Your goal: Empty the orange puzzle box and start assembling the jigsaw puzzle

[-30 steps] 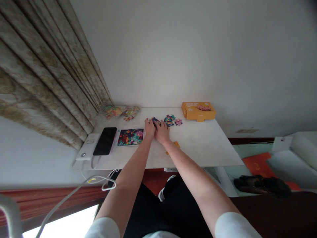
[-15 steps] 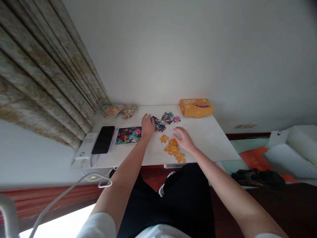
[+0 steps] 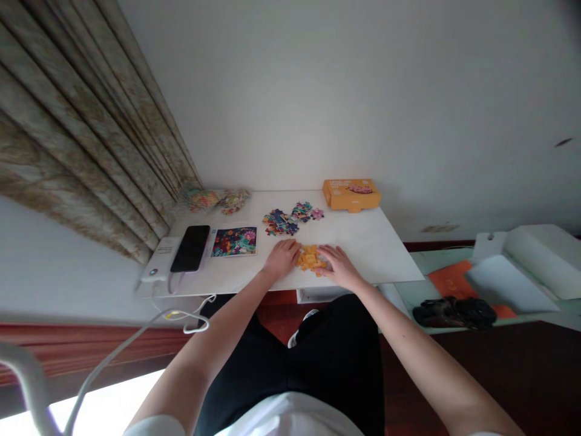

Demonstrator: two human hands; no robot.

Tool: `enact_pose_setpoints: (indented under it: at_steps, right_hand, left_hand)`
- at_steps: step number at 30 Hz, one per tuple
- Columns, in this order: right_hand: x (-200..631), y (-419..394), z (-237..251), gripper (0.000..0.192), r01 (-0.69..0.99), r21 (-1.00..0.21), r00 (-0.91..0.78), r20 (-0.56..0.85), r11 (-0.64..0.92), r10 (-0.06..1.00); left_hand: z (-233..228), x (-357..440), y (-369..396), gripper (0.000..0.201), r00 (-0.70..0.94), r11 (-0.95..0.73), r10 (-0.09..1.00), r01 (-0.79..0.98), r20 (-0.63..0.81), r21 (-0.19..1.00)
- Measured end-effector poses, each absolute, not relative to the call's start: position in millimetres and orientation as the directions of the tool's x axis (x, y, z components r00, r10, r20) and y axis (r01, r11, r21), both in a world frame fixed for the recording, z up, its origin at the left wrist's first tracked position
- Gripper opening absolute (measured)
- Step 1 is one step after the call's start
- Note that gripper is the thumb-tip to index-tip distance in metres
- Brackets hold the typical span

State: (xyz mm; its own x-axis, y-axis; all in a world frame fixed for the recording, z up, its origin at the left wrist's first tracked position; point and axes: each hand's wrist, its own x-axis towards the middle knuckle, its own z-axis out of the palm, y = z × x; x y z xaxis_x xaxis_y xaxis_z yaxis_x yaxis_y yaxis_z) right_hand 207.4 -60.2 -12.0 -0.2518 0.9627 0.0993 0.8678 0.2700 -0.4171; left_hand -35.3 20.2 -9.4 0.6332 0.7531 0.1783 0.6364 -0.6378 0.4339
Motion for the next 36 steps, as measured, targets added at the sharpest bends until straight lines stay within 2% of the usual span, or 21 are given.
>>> enact_pose_setpoints:
  at_steps: [3, 6, 11, 13, 17, 20, 25, 31, 36]
  right_hand:
    - [205.2, -53.7, -13.0, 0.069, 0.869, -0.429, -0.229, 0.098, 0.249, 0.968]
    - [199.3, -47.9, -10.6, 0.076, 0.868, -0.445, -0.215, 0.063, 0.220, 0.975]
    - [184.2, -29.0, 6.1, 0.090, 0.860, -0.447, -0.271, 0.007, 0.245, 0.963]
    - [177.0, -20.6, 14.5, 0.093, 0.871, -0.433, -0.282, -0.055, 0.232, 0.958]
    - [163.8, -8.9, 25.3, 0.083, 0.894, -0.426, -0.247, -0.204, 0.141, 0.947]
    - [158.5, -3.9, 28.2, 0.080, 0.896, -0.436, -0.214, -0.263, 0.083, 0.941]
    - [155.3, 2.3, 32.7, 0.070, 0.896, -0.440, -0.209, -0.291, 0.063, 0.934]
    - [150.9, 5.2, 41.3, 0.071, 0.944, -0.322, -0.191, -0.354, 0.072, 0.916]
    - [149.6, 3.1, 41.9, 0.060, 0.938, -0.346, -0.168, -0.407, 0.019, 0.898]
  left_hand:
    - [0.3, -35.5, 22.8, 0.035, 0.614, -0.600, 0.781, 0.690, 0.112, 0.405]
    - [5.9, -34.3, 29.2, 0.039, 0.564, -0.529, 0.824, 0.731, 0.055, 0.430]
    - [8.0, -28.1, 42.2, 0.050, 0.524, -0.402, 0.852, 0.658, -0.003, 0.637]
    - [9.1, -26.1, 43.1, 0.052, 0.507, -0.342, 0.861, 0.646, -0.048, 0.683]
    - [12.0, -27.2, 37.0, 0.047, 0.486, -0.265, 0.869, 0.615, -0.092, 0.743]
    - [14.5, -30.8, 31.3, 0.042, 0.523, -0.271, 0.846, 0.589, -0.103, 0.762]
    - [21.8, -29.8, 26.5, 0.050, 0.613, -0.382, 0.781, 0.618, -0.117, 0.687]
    - [26.3, -24.1, 25.0, 0.052, 0.586, -0.336, 0.781, 0.688, -0.218, 0.643]
    - [16.6, -22.8, 20.2, 0.050, 0.532, -0.220, 0.823, 0.622, -0.199, 0.751]
